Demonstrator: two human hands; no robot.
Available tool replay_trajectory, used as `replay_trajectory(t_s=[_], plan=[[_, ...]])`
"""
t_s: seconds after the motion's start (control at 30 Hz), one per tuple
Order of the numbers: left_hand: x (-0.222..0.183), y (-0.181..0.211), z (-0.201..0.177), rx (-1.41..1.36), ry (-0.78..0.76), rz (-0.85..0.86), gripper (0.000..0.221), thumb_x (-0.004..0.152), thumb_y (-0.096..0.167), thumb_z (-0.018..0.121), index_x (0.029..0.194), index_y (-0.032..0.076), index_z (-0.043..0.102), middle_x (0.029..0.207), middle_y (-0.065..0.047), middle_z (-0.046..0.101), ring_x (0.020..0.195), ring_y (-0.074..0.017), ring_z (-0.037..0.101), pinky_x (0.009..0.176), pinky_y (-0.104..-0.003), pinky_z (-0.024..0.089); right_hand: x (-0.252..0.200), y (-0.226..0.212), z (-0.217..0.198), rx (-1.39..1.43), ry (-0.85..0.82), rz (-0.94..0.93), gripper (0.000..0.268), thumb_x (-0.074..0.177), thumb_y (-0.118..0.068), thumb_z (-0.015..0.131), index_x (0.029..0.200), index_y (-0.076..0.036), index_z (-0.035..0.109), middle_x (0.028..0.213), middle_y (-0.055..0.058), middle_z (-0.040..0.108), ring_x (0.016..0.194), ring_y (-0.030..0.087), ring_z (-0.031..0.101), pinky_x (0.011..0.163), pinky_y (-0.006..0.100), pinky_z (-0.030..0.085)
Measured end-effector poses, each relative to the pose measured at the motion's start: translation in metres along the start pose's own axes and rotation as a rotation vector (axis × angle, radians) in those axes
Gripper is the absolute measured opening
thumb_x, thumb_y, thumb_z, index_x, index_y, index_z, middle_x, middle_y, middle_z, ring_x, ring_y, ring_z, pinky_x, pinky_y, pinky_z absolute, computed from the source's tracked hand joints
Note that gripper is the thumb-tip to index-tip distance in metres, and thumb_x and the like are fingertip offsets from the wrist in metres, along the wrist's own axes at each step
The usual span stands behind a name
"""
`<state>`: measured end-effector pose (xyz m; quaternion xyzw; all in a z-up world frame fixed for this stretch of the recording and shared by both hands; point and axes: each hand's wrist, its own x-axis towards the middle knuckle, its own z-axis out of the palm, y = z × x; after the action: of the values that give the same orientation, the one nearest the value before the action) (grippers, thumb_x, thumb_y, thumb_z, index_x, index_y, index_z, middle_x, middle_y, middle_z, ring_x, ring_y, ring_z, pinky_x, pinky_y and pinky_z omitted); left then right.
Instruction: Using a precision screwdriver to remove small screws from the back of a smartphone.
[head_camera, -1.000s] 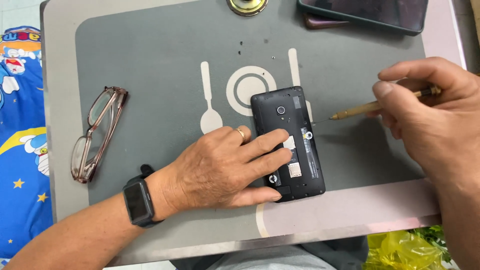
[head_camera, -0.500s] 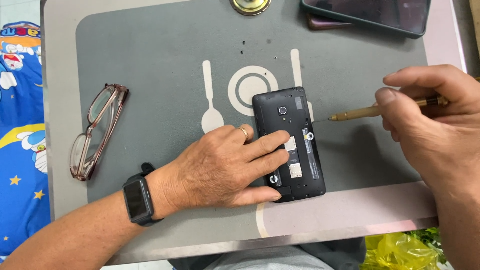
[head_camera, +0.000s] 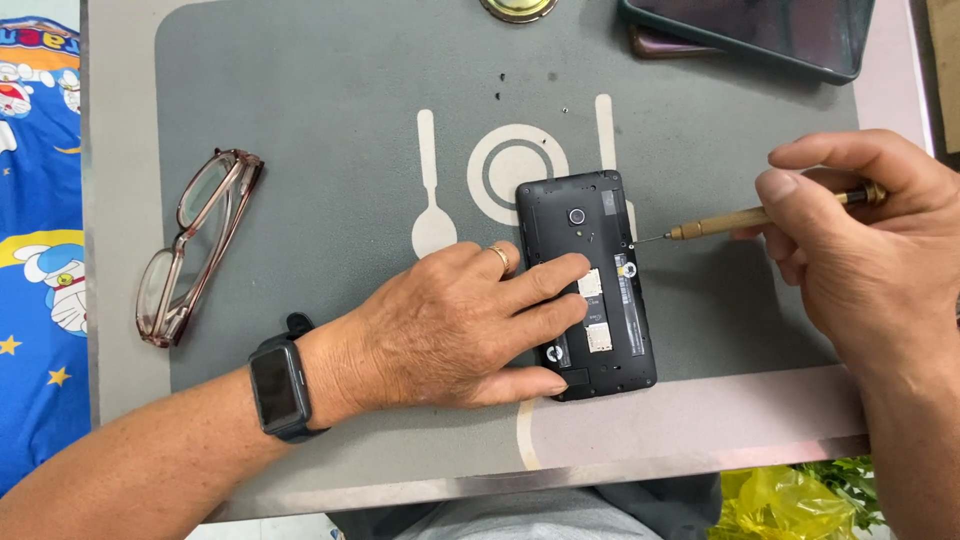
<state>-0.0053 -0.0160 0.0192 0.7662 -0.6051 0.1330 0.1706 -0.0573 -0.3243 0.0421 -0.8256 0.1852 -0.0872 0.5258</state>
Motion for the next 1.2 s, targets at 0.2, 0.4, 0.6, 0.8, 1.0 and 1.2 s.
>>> replay_trajectory(t_s=[0.2,0.4,0.6,0.8,1.0,1.2], plan=[[-0.0001,0.0003,-0.0013,-0.003,-0.009,-0.008,0.057,0.095,0.062,0.083,0.123,0.015,0.067,0.144,-0.003,0.065,0.078,-0.0233,0.055,0.064,-0.037,0.049,0.0036,0.01,-0.0002,-0.016,0.001,-0.071,0.008,0.118,-0.002,0.075,0.123,-0.005,0.07,0.075,0.006,0.056,0.06,0.012,0.056,0.047,0.021,0.043],[0.0003,-0.0003,-0.0015,-0.018,0.003,0.001,0.055,0.097,0.06,0.083,0.123,0.013,0.067,0.143,-0.005,0.066,0.077,-0.0239,0.054,0.063,-0.037,0.049,0.0046,0.013,-0.0001,-0.035,0.001,-0.095,0.007,0.118,0.0,0.075,0.121,-0.004,0.071,0.075,0.005,0.055,0.059,0.012,0.055,0.048,0.021,0.044],[0.0,-0.0005,-0.001,-0.021,0.0,-0.001,0.059,0.095,0.061,0.085,0.124,0.013,0.067,0.143,-0.005,0.065,0.077,-0.024,0.053,0.062,-0.037,0.048,0.0034,0.0119,0.0004,-0.024,-0.019,-0.134,0.006,0.119,0.002,0.075,0.122,0.0,0.07,0.075,0.008,0.056,0.06,0.015,0.057,0.05,0.022,0.046],[0.0006,-0.0006,-0.0014,-0.018,0.002,0.0,0.058,0.096,0.061,0.084,0.123,0.013,0.068,0.142,-0.005,0.065,0.077,-0.0242,0.054,0.063,-0.037,0.048,0.0018,0.0105,0.0011,-0.049,-0.014,-0.119,0.007,0.118,0.001,0.075,0.123,-0.001,0.07,0.076,0.007,0.056,0.06,0.013,0.057,0.05,0.021,0.045],[-0.0003,-0.0005,-0.0004,-0.027,-0.002,-0.006,0.061,0.094,0.061,0.086,0.126,0.013,0.067,0.142,-0.005,0.065,0.079,-0.0245,0.055,0.065,-0.038,0.051,0.0015,0.0101,0.0022,-0.052,-0.006,-0.112,0.008,0.117,0.003,0.076,0.122,-0.001,0.07,0.076,0.007,0.056,0.06,0.013,0.057,0.053,0.021,0.046],[-0.0005,-0.0008,-0.0001,-0.04,0.004,-0.005,0.059,0.095,0.06,0.086,0.125,0.013,0.068,0.142,-0.005,0.065,0.079,-0.025,0.055,0.065,-0.038,0.05,0.001,0.011,0.0016,-0.072,-0.009,-0.138,0.008,0.118,0.003,0.076,0.124,0.002,0.07,0.079,0.009,0.058,0.06,0.015,0.057,0.052,0.023,0.045]])
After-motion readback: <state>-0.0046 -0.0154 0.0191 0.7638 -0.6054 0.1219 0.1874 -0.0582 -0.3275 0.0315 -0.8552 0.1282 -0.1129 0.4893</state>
